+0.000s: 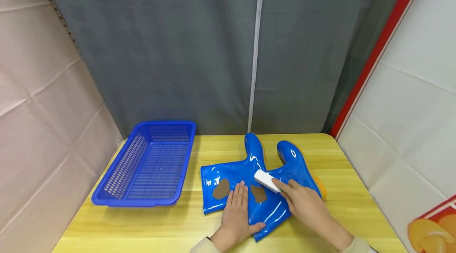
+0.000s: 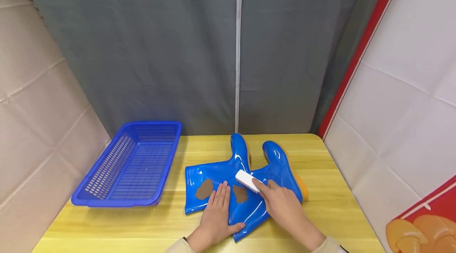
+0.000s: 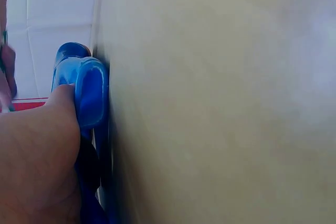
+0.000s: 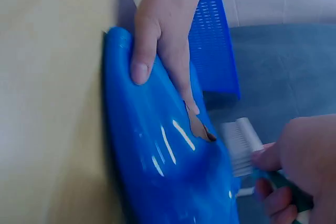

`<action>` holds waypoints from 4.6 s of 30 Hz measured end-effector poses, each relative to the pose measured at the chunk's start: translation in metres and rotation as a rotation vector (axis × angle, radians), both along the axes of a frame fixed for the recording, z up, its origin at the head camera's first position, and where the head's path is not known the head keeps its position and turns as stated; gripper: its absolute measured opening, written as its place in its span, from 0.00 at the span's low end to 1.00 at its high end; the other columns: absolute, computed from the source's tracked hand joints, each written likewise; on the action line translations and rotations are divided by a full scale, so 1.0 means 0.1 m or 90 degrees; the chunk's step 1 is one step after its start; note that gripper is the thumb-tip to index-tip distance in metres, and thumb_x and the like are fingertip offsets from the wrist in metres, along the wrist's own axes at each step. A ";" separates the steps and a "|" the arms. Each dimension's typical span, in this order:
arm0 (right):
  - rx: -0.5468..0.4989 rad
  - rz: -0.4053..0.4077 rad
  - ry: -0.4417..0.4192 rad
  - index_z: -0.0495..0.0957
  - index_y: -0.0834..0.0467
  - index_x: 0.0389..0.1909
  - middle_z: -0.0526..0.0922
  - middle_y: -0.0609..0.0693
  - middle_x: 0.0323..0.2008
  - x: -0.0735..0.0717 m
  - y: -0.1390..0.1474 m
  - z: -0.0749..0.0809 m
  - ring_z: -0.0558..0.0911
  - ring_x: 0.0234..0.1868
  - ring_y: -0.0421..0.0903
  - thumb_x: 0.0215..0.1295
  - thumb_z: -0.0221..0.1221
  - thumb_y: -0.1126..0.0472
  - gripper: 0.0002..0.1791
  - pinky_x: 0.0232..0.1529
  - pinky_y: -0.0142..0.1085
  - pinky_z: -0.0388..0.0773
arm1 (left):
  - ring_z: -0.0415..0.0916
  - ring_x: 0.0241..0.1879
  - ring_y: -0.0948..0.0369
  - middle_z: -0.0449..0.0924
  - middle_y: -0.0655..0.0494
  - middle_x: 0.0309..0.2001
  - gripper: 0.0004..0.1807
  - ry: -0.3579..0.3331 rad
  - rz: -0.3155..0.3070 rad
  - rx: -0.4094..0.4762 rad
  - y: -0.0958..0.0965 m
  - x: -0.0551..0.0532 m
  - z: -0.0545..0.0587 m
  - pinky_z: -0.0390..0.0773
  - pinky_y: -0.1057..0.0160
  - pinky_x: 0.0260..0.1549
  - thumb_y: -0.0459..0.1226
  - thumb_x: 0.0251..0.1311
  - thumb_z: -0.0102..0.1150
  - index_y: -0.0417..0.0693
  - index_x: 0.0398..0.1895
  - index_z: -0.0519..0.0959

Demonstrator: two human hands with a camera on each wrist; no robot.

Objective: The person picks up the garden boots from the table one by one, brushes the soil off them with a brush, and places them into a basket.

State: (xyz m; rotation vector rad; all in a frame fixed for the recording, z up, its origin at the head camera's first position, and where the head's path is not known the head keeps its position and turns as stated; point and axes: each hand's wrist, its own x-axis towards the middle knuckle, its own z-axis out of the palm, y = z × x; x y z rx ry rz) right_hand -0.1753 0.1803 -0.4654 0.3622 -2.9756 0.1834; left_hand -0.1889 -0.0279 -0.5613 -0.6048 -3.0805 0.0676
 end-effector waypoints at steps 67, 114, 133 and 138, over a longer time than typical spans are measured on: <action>0.015 0.055 -0.031 0.77 0.38 0.55 0.85 0.49 0.40 -0.14 -0.21 0.09 0.83 0.34 0.45 0.62 0.60 0.54 0.19 0.35 0.39 0.83 | 0.53 0.73 0.49 0.55 0.41 0.73 0.63 0.081 -0.013 0.019 0.01 0.09 0.07 0.57 0.52 0.72 0.80 0.43 0.31 0.39 0.69 0.61; 0.019 -0.025 -0.097 0.78 0.30 0.50 0.78 0.40 0.26 0.25 0.04 0.13 0.66 0.23 0.36 0.59 0.63 0.54 0.20 0.25 0.27 0.64 | 0.69 0.64 0.50 0.72 0.43 0.63 0.60 0.092 -0.002 0.070 -0.04 0.12 0.11 0.68 0.51 0.65 0.80 0.37 0.43 0.40 0.61 0.69; 0.115 0.174 0.000 0.81 0.45 0.50 0.80 0.47 0.22 -0.26 -0.41 0.13 0.65 0.15 0.38 0.56 0.64 0.58 0.19 0.18 0.26 0.68 | 0.59 0.71 0.50 0.66 0.47 0.68 0.62 0.032 -0.075 0.019 -0.16 0.07 0.13 0.59 0.43 0.68 0.82 0.38 0.31 0.46 0.66 0.67; 0.123 0.179 -0.030 0.82 0.45 0.49 0.84 0.49 0.28 -0.21 -0.41 0.17 0.68 0.17 0.39 0.57 0.64 0.59 0.18 0.22 0.30 0.75 | 0.60 0.71 0.51 0.68 0.49 0.68 0.63 0.034 -0.077 0.008 -0.17 0.04 0.13 0.59 0.43 0.68 0.83 0.36 0.30 0.47 0.65 0.68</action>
